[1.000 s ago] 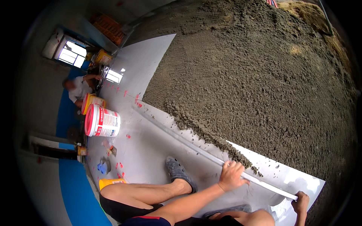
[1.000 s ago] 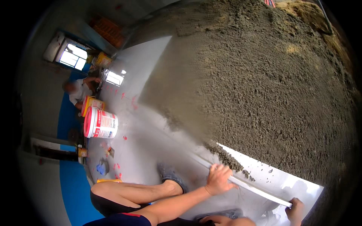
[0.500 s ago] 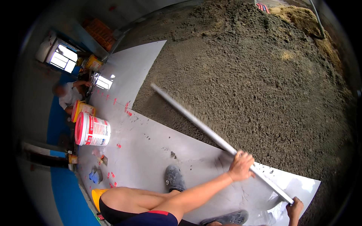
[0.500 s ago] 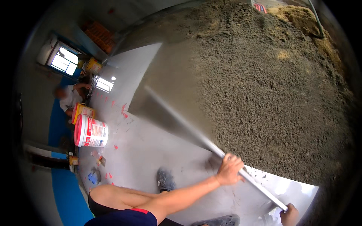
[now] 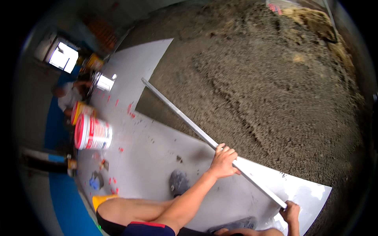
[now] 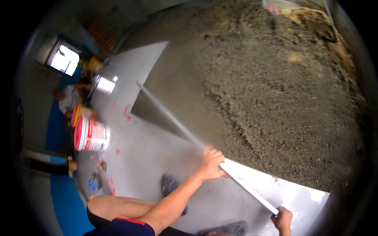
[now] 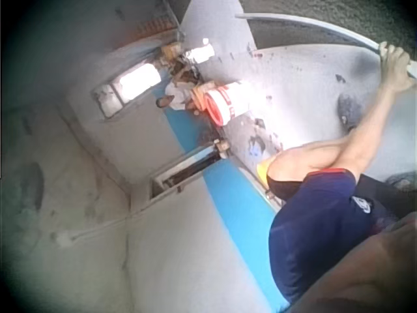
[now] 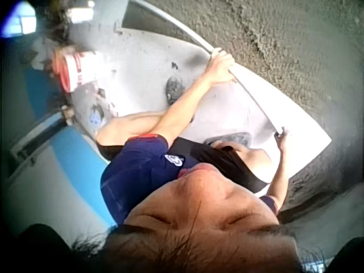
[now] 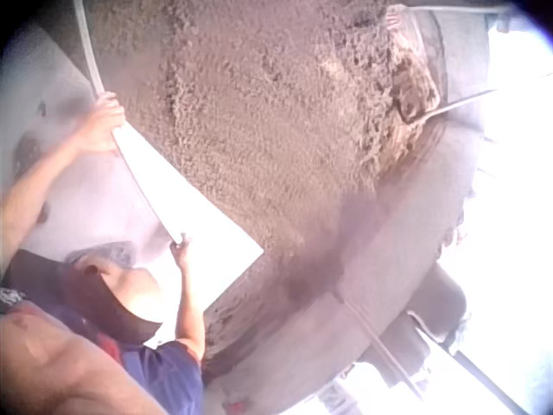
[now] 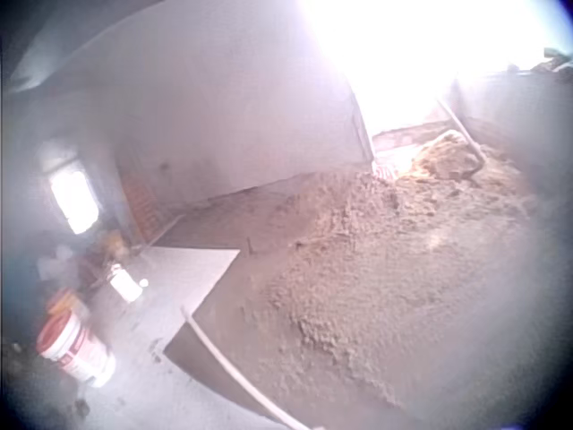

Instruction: The person levels a layer of sand or mortar using a long straight edge and then applies adhesive to the back of a tile and the floor using a notched trowel.

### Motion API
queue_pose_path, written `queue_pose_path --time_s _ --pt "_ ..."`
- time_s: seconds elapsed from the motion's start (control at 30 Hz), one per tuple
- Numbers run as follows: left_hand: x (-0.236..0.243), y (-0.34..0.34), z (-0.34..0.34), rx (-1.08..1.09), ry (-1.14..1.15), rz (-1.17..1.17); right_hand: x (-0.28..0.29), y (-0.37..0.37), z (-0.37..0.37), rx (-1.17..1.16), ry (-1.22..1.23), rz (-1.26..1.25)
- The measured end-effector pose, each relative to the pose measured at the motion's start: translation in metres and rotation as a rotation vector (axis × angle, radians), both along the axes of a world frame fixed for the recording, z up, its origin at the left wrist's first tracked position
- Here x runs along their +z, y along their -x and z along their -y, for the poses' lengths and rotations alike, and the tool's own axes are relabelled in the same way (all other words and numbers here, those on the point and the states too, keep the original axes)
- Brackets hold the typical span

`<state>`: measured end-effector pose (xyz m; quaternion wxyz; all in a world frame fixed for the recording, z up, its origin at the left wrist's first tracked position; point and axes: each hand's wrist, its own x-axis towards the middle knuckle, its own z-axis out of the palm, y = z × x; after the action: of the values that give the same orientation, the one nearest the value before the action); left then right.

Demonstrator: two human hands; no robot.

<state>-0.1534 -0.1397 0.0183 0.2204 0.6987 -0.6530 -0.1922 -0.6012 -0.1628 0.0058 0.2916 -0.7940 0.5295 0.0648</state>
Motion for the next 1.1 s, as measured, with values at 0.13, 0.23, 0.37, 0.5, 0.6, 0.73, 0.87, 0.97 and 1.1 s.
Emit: queue_pose_path --time_s 0.13,0.23,0.37,0.5,0.6,0.73,0.87,0.97,1.1 --pt "0.020 0.049 -0.027 0.090 -0.207 -0.025 -0.008 0.043 0.031 0.037 0.025 -0.126" --pt "0.022 0.085 -0.058 0.187 -0.232 -0.033 -0.002 0.061 0.054 0.131 -0.067 -0.202" --pt "0.017 0.106 -0.082 0.270 -0.385 -0.096 -0.010 0.075 0.076 0.215 -0.102 -0.279" --pt "0.002 0.105 -0.083 0.271 -0.345 -0.123 -0.011 0.074 0.081 0.225 -0.055 -0.274" --pt "-0.019 0.092 -0.063 0.223 -0.127 -0.054 -0.010 0.065 0.074 0.152 -0.025 -0.279" --pt "-0.017 0.040 0.003 0.052 -0.012 -0.073 -0.009 0.034 0.048 -0.014 0.016 -0.180" --pt "0.004 0.016 0.013 -0.057 -0.023 -0.028 -0.002 0.015 0.014 -0.032 -0.054 -0.098" --pt "0.015 0.008 -0.017 -0.041 -0.141 -0.014 -0.010 0.021 0.015 0.086 -0.394 -0.298" --pt "0.003 -0.047 -0.044 0.106 -0.173 0.063 -0.019 -0.041 0.010 0.161 -0.300 -0.110"
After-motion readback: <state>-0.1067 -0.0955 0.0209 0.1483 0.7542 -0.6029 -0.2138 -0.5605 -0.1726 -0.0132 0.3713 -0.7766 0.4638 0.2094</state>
